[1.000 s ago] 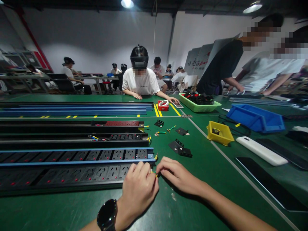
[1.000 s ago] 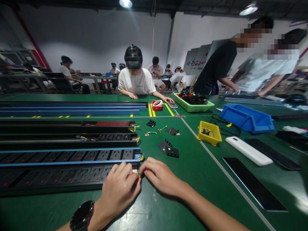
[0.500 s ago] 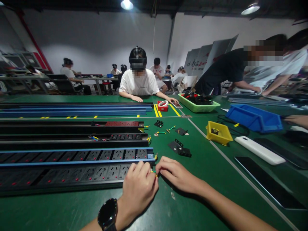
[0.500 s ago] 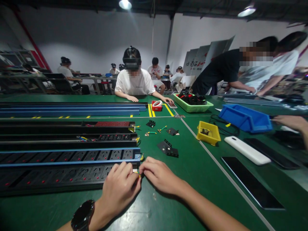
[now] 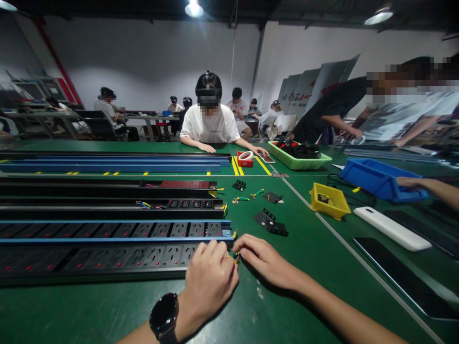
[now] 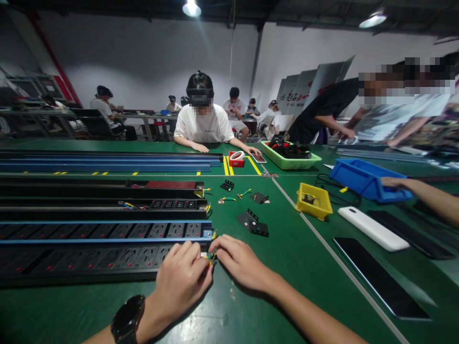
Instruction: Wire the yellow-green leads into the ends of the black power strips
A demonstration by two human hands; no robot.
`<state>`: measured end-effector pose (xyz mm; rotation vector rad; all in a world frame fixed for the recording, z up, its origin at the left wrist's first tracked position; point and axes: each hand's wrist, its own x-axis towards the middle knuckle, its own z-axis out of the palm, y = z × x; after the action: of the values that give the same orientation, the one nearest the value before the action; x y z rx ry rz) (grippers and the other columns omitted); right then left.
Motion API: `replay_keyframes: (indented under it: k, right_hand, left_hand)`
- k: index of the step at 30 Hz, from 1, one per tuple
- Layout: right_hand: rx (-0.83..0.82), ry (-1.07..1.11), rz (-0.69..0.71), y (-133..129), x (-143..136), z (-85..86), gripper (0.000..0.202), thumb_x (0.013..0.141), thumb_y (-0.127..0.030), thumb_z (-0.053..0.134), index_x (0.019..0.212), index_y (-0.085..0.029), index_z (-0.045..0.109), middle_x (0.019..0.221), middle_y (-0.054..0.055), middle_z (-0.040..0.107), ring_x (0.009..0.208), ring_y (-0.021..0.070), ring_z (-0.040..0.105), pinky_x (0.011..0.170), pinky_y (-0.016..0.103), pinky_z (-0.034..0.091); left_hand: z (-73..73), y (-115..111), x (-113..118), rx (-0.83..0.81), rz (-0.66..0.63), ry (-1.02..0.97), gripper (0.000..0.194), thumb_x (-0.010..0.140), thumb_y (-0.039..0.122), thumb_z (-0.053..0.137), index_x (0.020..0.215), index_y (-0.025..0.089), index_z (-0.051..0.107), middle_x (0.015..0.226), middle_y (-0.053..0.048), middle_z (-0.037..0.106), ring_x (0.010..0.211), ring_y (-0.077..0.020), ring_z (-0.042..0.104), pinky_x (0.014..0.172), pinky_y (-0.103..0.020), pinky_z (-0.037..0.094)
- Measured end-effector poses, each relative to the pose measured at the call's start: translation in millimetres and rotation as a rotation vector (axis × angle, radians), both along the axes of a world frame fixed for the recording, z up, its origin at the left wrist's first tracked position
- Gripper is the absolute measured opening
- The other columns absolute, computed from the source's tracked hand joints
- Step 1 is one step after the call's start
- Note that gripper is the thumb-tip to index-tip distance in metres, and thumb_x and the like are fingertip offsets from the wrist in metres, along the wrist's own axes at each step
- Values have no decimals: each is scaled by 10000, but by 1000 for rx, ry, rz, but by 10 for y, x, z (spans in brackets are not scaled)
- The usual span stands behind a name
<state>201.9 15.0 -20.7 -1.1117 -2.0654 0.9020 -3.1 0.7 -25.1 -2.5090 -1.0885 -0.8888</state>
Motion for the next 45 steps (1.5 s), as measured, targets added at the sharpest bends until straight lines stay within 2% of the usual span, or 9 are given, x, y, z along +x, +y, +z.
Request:
replay_keyframes:
  k: [2, 6, 15, 19, 21, 23, 26, 32, 45]
  right_hand:
    - [-29, 51, -28, 7, -3, -6, 161, 1048, -249, 473, 1081, -214, 626, 1058, 47, 687, 995, 213, 636, 909, 340, 470]
    - [-51, 89, -47, 40, 6, -25, 147, 1032, -269, 494, 1006, -204, 624, 1005, 45, 686, 952, 212, 633, 886, 334, 467]
    - [-9, 29, 26, 55, 40, -44, 223, 1032, -227, 499, 947, -217, 705, 952, 38, 654, 941, 208, 634, 867, 330, 456]
    - [-47, 98, 28, 75, 47, -83, 216, 1034, -286, 521, 954, -218, 710, 958, 39, 662, 943, 209, 627, 878, 344, 454]
    - [-147, 224, -23, 99, 44, -116, 196, 1019, -380, 563, 1034, -222, 678, 894, 17, 633, 843, 189, 608, 788, 321, 462]
    - [-267, 377, -84, 129, 38, -144, 282, 974, -485, 627, 1084, -226, 617, 802, -25, 567, 696, 157, 549, 651, 281, 436]
    - [-306, 487, -152, 159, 16, -155, 386, 887, -557, 729, 1006, -219, 584, 766, -41, 529, 639, 133, 498, 571, 251, 394]
    - [-257, 542, -213, 109, -99, -141, 383, 835, -523, 799, 959, -210, 617, 839, -4, 616, 758, 160, 579, 636, 260, 442]
    - [-261, 519, -203, 113, -172, -193, 332, 823, -460, 824, 907, -195, 643, 809, -8, 657, 753, 156, 614, 658, 262, 447]
  left_hand:
    - [1, -4, -5, -2, -3, -2, 170, 886, 191, 655, 724, 211, 607, 766, -24, 559, 766, -216, 473, 692, -383, 289]
    - [-6, -10, -7, -22, 6, -10, 159, 877, 190, 658, 727, 215, 611, 772, -22, 560, 771, -217, 470, 694, -385, 290]
    - [9, -18, -1, -31, 17, -20, 156, 873, 192, 670, 726, 212, 621, 775, -24, 576, 772, -213, 484, 694, -372, 280]
    - [11, -18, -2, -29, 15, -11, 160, 883, 197, 661, 728, 210, 624, 773, -27, 576, 771, -214, 485, 694, -373, 278]
    - [4, -16, -1, -27, 21, -8, 177, 895, 200, 649, 721, 209, 617, 770, -29, 571, 769, -215, 483, 691, -376, 276]
    - [-4, -13, 0, -26, 24, -2, 193, 904, 201, 640, 714, 209, 608, 768, -29, 567, 769, -216, 481, 688, -380, 275]
    - [-11, -7, 1, -19, 20, 0, 195, 902, 201, 644, 712, 209, 601, 769, -28, 564, 768, -216, 479, 686, -383, 277]
    - [4, -4, -2, -6, 12, 4, 184, 889, 199, 658, 715, 209, 601, 763, -26, 556, 764, -217, 473, 682, -382, 282]
    - [26, -7, -2, 9, 8, 8, 168, 872, 193, 668, 714, 209, 614, 756, -28, 561, 764, -220, 479, 676, -384, 295]
